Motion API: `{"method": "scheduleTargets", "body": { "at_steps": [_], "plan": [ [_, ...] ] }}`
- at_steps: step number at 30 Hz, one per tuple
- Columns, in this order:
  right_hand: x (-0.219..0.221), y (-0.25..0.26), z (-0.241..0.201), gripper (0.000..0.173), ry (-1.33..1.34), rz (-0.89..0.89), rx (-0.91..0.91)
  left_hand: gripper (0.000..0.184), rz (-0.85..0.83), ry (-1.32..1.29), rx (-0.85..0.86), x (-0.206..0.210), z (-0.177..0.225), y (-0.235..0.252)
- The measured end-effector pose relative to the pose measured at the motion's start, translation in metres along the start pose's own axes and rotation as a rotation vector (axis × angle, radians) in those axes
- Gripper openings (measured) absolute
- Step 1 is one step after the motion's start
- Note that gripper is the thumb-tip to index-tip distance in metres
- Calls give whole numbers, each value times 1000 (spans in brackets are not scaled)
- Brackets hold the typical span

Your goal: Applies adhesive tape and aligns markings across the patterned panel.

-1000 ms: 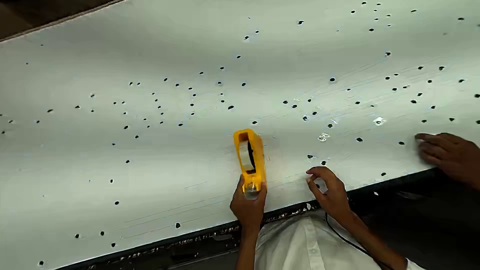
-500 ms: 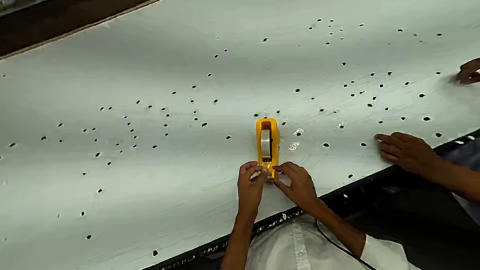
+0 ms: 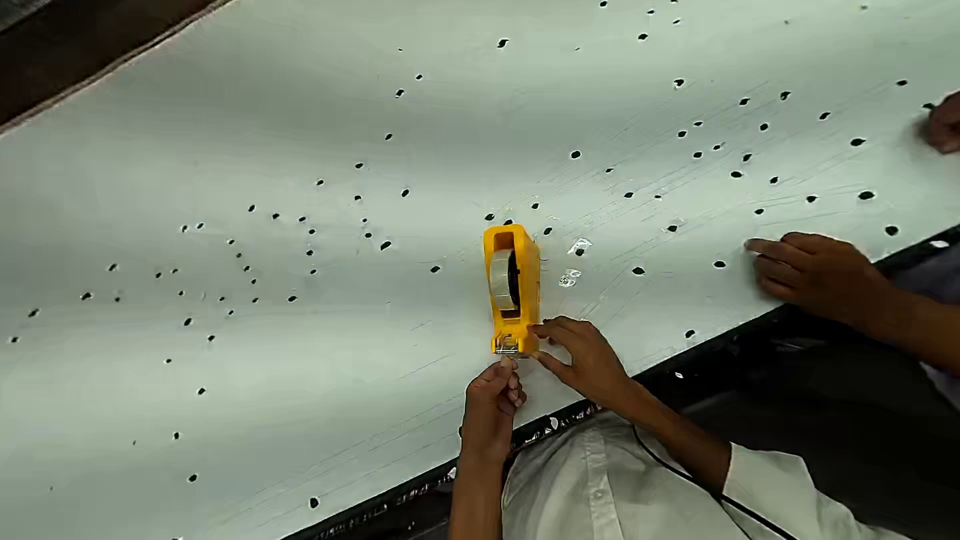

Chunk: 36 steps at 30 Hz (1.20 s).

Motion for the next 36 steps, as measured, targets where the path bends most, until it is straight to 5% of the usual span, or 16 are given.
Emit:
{"method": "scheduleTargets", "body": {
  "at_steps": [2,4,11,18,24,30,33,36],
  "plan": [
    [-13,-11,12,31,8,0,52,28,13,-125,-161,3,-24,6],
    [-36,-31,27,31,-21,63,119,23,36,27,-221,14,-45,-1],
    [-124,-98,102,43,-234,269,332,11,-294,895,139,139,-27,49],
    [-124,-117,128,45,-344,194,354,29,-366,1399,218,227,-16,142],
    [-127,-114,127,42,-335,200,341,49,-158,1608,-11,222,-10,146],
    [-132,-109,124,40,-363,178,350,35,-143,1631,-30,164,-18,85],
    [-129,-95,114,38,-331,182,337,26,-80,1564,385,137,11,25],
    [-107,-69,84,38,-248,131,239,23,196,1403,712,101,63,-34]
  ]
}}
Point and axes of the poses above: each hand's wrist, its own y-axis towards the middle knuckle, its own x-axis out of the palm, z = x × y, the point moved 9 cm from there along y, towards the middle knuckle, and after that the axes turned 14 degrees about -z, right-handed, at the moved point
